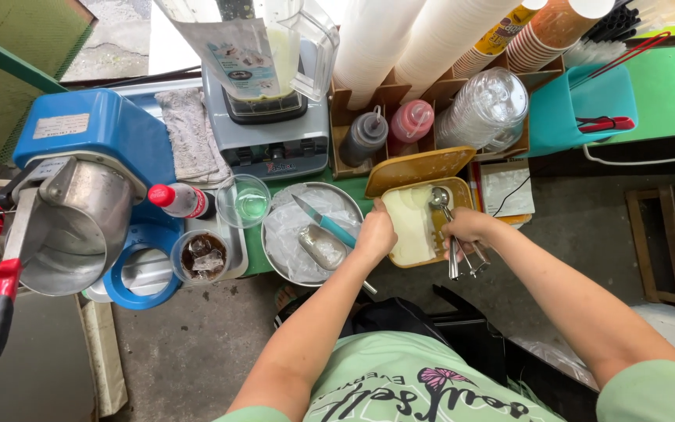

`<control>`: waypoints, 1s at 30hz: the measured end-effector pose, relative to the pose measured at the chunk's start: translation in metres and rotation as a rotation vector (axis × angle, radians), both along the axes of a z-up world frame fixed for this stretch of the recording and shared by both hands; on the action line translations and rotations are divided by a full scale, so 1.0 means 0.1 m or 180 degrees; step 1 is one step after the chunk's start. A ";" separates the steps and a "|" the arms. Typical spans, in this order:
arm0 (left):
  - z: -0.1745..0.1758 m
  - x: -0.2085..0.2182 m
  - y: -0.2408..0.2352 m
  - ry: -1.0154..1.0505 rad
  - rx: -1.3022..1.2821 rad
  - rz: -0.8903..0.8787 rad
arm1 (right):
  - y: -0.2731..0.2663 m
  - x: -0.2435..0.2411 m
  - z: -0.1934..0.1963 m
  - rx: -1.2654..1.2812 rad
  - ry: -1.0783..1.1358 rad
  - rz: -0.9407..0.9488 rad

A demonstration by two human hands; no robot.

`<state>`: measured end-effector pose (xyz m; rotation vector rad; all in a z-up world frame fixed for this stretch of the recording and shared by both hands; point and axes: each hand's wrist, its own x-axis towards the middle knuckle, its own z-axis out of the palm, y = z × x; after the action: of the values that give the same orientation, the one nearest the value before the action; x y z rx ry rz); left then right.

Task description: The person retrieves a bottle of dark syrup from a refrigerator and pours it into a plastic cup containing ice. They then scoop vanilla ice cream into the cup using an ice cream scoop, drizzle chocolate syrup over the ice cream, and place the cup into a plastic bag.

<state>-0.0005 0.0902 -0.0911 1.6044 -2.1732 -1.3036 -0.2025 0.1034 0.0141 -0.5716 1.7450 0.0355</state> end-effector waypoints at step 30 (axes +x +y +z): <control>-0.21 -0.06 -0.01 0.0178 -0.0197 -0.0002 | -0.38 0.15 0.32 0.0431 -0.0074 0.0970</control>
<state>-0.0068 0.0888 -0.1117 1.5263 -2.1593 -1.2529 -0.1872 0.0651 0.0459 -0.7298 1.6058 0.3569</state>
